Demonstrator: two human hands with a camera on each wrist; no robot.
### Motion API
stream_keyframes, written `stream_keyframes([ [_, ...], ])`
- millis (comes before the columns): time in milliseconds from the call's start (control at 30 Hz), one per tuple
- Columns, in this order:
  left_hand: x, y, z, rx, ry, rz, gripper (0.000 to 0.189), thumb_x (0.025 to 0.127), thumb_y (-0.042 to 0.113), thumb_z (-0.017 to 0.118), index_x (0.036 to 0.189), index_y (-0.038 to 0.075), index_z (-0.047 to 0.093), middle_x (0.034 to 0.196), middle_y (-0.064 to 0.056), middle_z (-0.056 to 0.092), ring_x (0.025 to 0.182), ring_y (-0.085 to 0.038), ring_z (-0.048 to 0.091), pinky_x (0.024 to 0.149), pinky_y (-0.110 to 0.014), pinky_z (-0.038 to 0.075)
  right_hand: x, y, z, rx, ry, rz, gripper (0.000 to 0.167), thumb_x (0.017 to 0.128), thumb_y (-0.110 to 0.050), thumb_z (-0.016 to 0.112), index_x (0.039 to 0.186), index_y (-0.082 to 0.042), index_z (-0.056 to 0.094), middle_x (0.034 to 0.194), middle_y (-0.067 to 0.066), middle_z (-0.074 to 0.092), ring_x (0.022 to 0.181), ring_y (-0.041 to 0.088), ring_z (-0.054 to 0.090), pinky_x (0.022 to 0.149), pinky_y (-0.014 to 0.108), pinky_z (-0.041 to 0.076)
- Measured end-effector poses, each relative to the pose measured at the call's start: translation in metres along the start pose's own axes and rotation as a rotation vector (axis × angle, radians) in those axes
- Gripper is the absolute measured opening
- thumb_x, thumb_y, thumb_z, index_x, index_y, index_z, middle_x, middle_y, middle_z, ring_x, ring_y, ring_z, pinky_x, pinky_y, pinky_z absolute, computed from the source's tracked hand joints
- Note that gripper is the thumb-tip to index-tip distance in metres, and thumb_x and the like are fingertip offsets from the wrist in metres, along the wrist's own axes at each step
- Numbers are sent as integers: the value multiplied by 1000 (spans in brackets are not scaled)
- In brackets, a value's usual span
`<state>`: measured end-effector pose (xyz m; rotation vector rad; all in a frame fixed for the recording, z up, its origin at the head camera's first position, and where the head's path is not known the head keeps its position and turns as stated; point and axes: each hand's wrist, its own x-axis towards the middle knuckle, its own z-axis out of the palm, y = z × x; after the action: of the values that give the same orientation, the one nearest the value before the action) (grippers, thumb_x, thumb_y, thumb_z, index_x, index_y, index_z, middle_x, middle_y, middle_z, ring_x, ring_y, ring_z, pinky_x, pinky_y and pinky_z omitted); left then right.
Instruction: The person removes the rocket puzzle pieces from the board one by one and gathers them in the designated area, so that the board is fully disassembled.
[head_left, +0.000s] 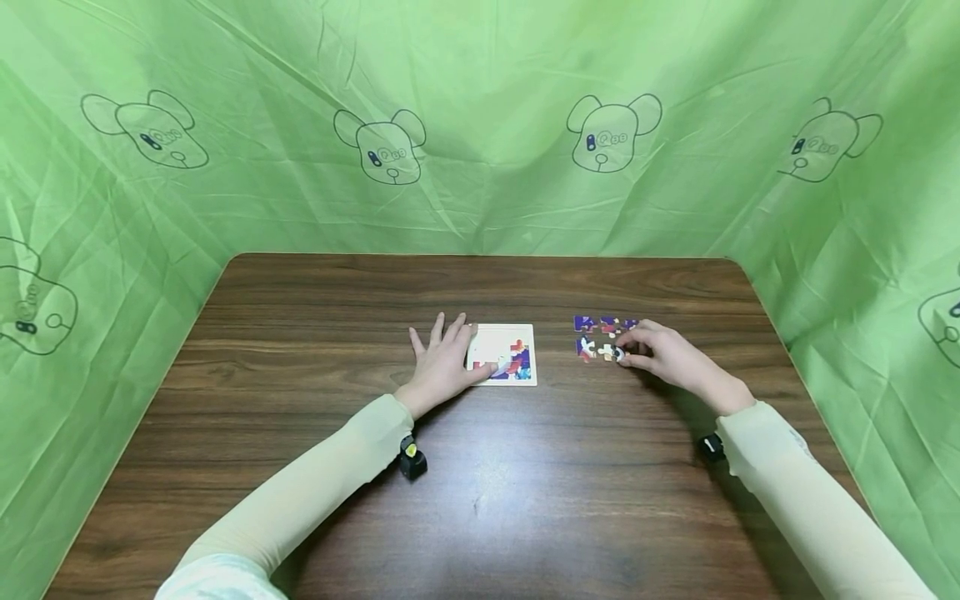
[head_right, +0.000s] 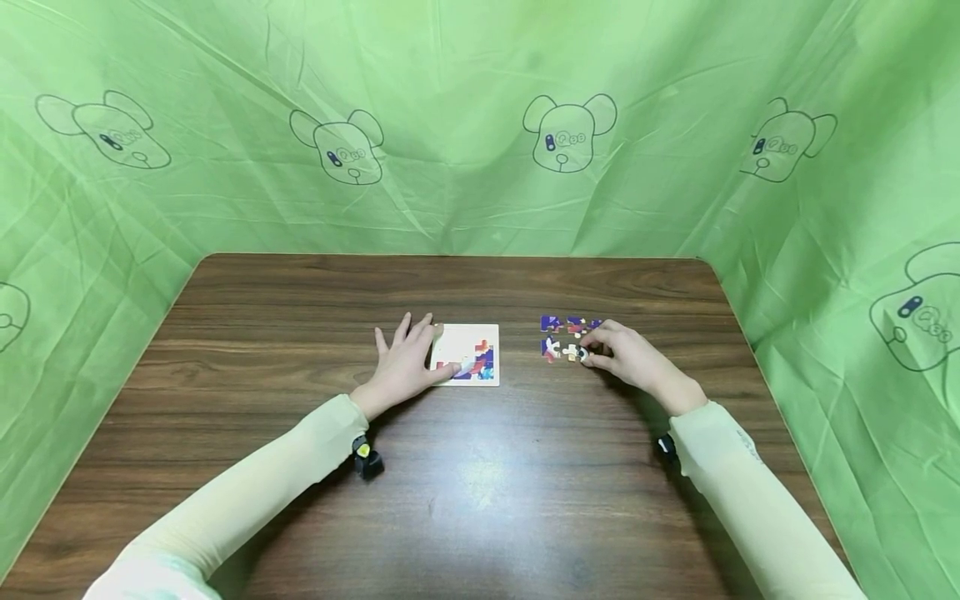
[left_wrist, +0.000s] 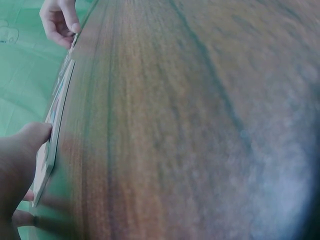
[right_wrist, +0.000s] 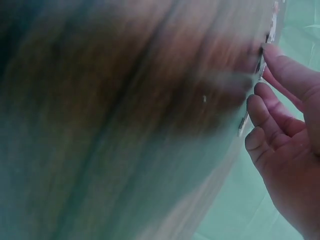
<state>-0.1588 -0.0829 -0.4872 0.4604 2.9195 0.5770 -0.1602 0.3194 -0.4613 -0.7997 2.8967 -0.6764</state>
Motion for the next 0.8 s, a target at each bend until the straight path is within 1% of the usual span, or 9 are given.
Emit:
stream_keyframes([
  [167, 0, 0, 1, 4, 3, 4, 88, 92, 69, 64, 159, 16, 44, 170, -12, 28, 159, -43, 7, 112, -81, -8, 1, 2, -1, -5, -16, 35, 26, 94, -12, 78, 118, -3, 74, 98, 5, 64, 85, 19, 60, 76, 41, 51],
  [367, 0, -1, 0, -4, 7, 3, 86, 92, 67, 65, 158, 15, 45, 170, -12, 30, 159, -43, 7, 113, -81, -9, 1, 1, -2, -6, -19, 47, 25, 95, -13, 77, 118, -3, 74, 99, 7, 64, 89, 22, 61, 78, 45, 51],
  [800, 0, -1, 0, 8, 3, 1, 88, 91, 70, 63, 159, 16, 45, 170, -11, 30, 159, -43, 7, 112, -81, -8, 2, 2, -3, -23, -17, 24, 23, 95, -11, 77, 116, -3, 74, 97, 8, 64, 87, 22, 60, 77, 45, 51],
])
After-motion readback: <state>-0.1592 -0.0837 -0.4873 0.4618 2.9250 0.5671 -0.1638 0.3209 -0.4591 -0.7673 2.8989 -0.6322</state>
